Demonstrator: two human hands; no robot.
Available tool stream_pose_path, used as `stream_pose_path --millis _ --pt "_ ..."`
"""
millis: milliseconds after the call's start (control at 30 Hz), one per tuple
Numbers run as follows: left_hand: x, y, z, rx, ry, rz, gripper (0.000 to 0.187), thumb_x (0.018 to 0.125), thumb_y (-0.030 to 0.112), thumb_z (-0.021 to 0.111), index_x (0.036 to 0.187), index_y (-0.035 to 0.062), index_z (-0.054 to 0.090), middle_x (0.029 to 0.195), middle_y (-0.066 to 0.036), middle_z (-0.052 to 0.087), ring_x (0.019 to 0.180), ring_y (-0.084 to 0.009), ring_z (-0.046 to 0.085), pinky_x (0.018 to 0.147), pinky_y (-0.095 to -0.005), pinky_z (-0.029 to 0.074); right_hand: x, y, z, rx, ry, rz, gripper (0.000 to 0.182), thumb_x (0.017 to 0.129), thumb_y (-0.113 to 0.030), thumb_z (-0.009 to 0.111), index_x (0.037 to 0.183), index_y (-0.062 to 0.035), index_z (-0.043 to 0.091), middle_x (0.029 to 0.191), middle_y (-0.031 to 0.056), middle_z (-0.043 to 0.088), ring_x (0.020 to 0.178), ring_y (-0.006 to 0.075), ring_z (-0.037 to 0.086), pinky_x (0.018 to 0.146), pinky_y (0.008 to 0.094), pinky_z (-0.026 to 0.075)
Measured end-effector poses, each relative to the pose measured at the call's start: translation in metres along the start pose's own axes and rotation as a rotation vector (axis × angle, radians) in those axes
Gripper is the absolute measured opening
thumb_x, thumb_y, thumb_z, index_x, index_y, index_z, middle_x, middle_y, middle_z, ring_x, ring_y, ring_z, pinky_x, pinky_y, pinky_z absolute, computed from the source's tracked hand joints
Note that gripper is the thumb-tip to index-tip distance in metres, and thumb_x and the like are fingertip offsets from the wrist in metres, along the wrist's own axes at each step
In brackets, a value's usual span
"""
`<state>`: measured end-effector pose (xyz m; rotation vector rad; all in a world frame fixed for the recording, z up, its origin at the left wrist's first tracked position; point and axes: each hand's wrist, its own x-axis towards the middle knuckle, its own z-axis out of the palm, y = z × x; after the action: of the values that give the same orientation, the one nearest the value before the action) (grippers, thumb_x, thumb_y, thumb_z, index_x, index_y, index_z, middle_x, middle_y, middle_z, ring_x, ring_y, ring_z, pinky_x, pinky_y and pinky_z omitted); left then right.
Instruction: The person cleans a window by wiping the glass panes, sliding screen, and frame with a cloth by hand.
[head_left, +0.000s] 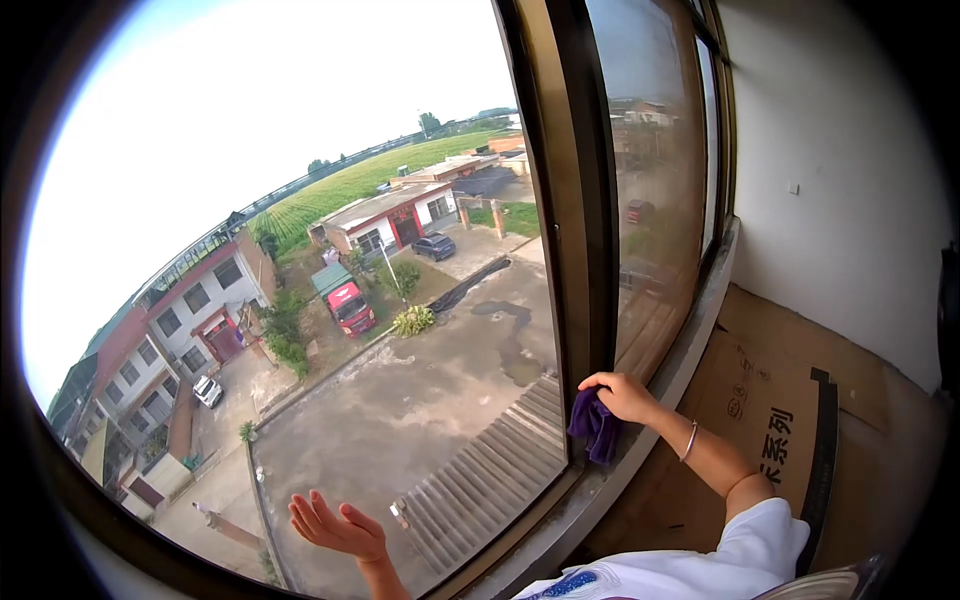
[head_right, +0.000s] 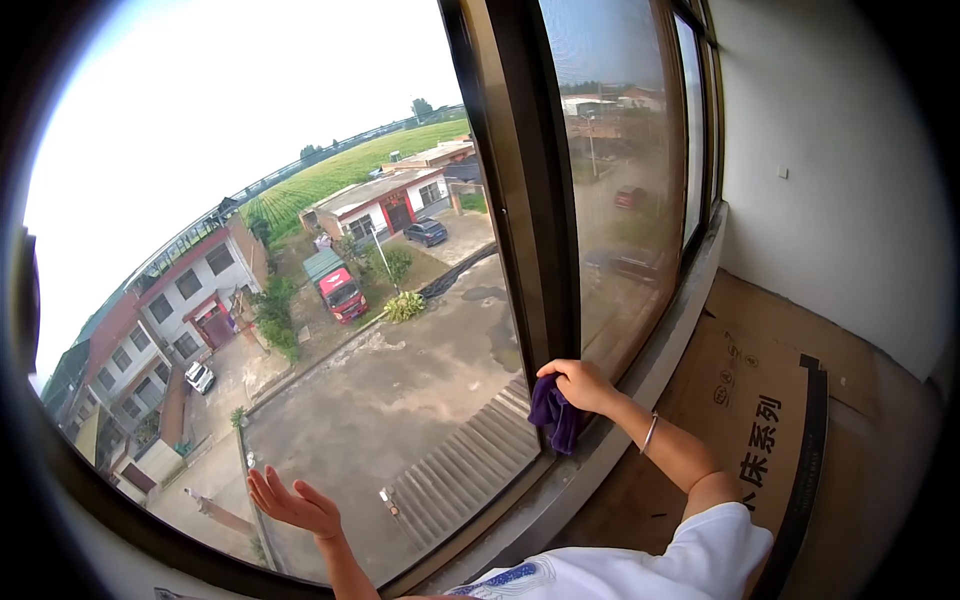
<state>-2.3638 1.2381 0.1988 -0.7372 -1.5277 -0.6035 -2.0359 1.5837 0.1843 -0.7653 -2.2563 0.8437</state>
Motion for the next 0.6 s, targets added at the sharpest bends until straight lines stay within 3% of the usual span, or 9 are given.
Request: stream_pose_path --millis 33,100,167,200,233,267,333,433,600 --pt "-0.005 -0.004 0.003 0.012 -0.024 -0.033 0.043 0.103 0.026 0.034 0.133 -0.0025 0.048 0.145 -0.021 0.042 0.136 -0.0372 0.037 0.113 -0.0522 0.026 0.002 -0.026 -0.030 0.049 0.056 -0.005 0.029 0.087 0.001 0.048 0.109 -0.0039 0.066 0.108 0.0124 0.069 0.098 0.0231 0.067 0.086 0.0319 0.051" --pt "-0.006 0.001 0.004 -0.001 -0.017 -0.073 0.046 0.103 0.030 0.033 0.130 -0.0041 0.050 0.144 -0.022 0.044 0.135 -0.0381 0.039 0.112 -0.0526 0.026 0.020 -0.085 -0.088 0.011 0.368 -0.317 0.030 0.091 -0.001 0.051 0.121 -0.0015 0.057 0.109 0.0128 0.067 0.103 0.0235 0.064 0.092 0.0322 0.048" --pt "-0.005 0.003 0.002 -0.017 -0.022 -0.087 0.046 0.103 0.030 0.033 0.129 -0.0042 0.051 0.144 -0.022 0.044 0.135 -0.0380 0.039 0.112 -0.0526 0.026 0.033 -0.154 -0.140 -0.123 0.669 -0.589 0.032 0.095 -0.004 0.051 0.126 0.0001 0.052 0.121 0.0154 0.060 0.113 0.0267 0.059 0.099 0.0341 0.044" --pt "-0.005 0.003 0.003 -0.024 -0.016 -0.102 0.047 0.103 0.030 0.034 0.129 -0.0043 0.051 0.143 -0.022 0.044 0.135 -0.0380 0.039 0.112 -0.0526 0.027 0.046 -0.180 -0.158 -0.302 0.831 -0.832 0.031 0.096 -0.005 0.051 0.126 0.0010 0.052 0.122 0.0171 0.059 0.113 0.0292 0.059 0.099 0.0358 0.044" --pt "-0.006 0.003 0.004 -0.025 -0.015 -0.107 0.047 0.103 0.030 0.034 0.129 -0.0043 0.051 0.143 -0.022 0.044 0.135 -0.0380 0.039 0.112 -0.0526 0.027 0.056 -0.200 -0.166 -0.384 0.868 -0.947 0.032 0.096 -0.007 0.052 0.126 0.0022 0.051 0.121 0.0193 0.059 0.112 0.0331 0.059 0.099 0.0378 0.044" --pt "-0.008 0.001 0.004 -0.021 -0.032 -0.105 0.047 0.103 0.030 0.034 0.129 -0.0043 0.051 0.144 -0.022 0.044 0.135 -0.0378 0.039 0.112 -0.0528 0.027 0.069 -0.212 -0.168 -0.480 0.844 -1.022 0.030 0.095 -0.009 0.054 0.124 -0.0028 0.055 0.121 0.0165 0.060 0.111 0.0328 0.059 0.096 0.0373 0.046" --pt "-0.012 -0.004 0.004 -0.015 -0.047 -0.108 0.047 0.103 0.031 0.034 0.129 -0.0042 0.051 0.144 -0.022 0.044 0.136 -0.0377 0.038 0.112 -0.0529 0.027 0.093 -0.204 -0.166 -0.979 0.651 -0.961 0.029 0.093 -0.016 0.057 0.122 -0.0123 0.060 0.118 0.0099 0.063 0.107 0.0295 0.061 0.093 0.0362 0.049" --pt "-0.015 -0.010 0.002 0.000 -0.086 -0.089 0.046 0.103 0.031 0.035 0.130 -0.0036 0.050 0.144 -0.021 0.043 0.136 -0.0372 0.038 0.112 -0.0526 0.028 0.143 -0.175 -0.175 -1.240 0.473 -1.104 0.029 0.091 -0.025 0.060 0.119 -0.0204 0.065 0.113 0.0044 0.067 0.103 0.0257 0.063 0.090 0.0368 0.051" --pt "-0.010 -0.007 0.000 0.069 -0.041 -0.010 0.043 0.105 0.026 0.033 0.133 -0.0026 0.049 0.145 -0.020 0.043 0.135 -0.0388 0.039 0.112 -0.0523 0.029 0.187 -0.232 -0.227 -1.227 0.756 -0.952 0.032 0.087 -0.033 0.066 0.118 -0.0264 0.067 0.104 0.0041 0.069 0.092 0.0306 0.066 0.085 0.0411 0.054"
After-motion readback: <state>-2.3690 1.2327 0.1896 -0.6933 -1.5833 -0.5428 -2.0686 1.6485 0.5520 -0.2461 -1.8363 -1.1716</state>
